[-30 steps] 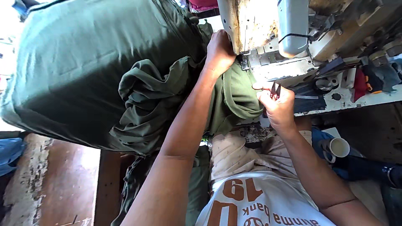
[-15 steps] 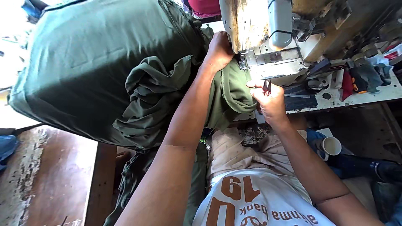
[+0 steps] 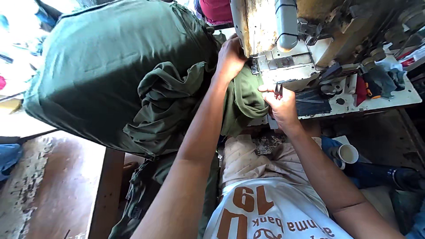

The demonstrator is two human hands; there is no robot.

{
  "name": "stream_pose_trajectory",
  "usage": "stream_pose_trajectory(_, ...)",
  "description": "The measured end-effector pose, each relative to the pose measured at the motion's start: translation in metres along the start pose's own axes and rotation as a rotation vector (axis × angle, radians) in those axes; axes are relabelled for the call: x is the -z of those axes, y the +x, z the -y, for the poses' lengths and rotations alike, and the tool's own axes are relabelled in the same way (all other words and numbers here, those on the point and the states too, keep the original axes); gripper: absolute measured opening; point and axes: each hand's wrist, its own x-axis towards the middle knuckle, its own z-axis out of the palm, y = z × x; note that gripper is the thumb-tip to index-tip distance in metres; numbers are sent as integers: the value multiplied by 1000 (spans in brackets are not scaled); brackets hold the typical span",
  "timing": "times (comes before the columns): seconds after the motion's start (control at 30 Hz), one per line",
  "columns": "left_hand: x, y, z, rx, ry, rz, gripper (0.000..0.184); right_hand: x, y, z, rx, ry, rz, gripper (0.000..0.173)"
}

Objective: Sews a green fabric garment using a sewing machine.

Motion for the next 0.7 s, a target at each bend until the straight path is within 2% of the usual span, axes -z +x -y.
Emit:
stream_pose_trajectory(0.07, 7, -31, -17, 28, 7, -188, 34, 2, 0, 1, 24, -12, 23, 17)
stream_pose_trajectory(0.1, 11, -53, -26, -33, -9, -242, 26, 3, 1, 2, 28, -22, 39, 15)
stream_pose_trajectory(0.13, 15, -77, -33, -133, -32, -208, 23, 5, 2, 2, 37, -39, 62, 14)
stream_pose_trajectory(0.2, 22, -123, -42, -281, 39, 33, 35, 10, 5, 3, 71, -84, 118, 14)
stream_pose_trajectory(0.23, 28, -143, -46, -296, 140, 139, 42, 12, 6, 3, 84, -118, 147, 15)
stream_pose_trajectory(0.3, 43, -173, -50, -262, 305, 210, 48, 17, 10, 2, 99, -253, 217, 21)
stream_pose_trajectory(0.37, 61, -189, -57, -244, 366, 186, 41, 22, 11, 4, 141, -479, 311, 29)
stream_pose_trajectory(0.43, 74, -197, -72, -256, 320, 161, 34, 23, 7, 7, 274, -681, 367, 35)
stream_pose_trajectory(0.47, 76, -200, -81, -280, 271, 151, 31, 24, 4, 8, 347, -742, 369, 32)
stream_pose_trajectory(0.53, 73, -203, -95, -353, 155, 143, 27, 25, -6, 17, 424, -778, 372, 20)
stream_pose_trajectory(0.63, 52, -205, -100, -437, -45, 137, 23, 33, -18, 25, 474, -713, 460, 16)
stream_pose_trajectory(0.7, 28, -204, -91, -467, -138, 55, 24, 38, -22, 23, 460, -626, 526, 15)
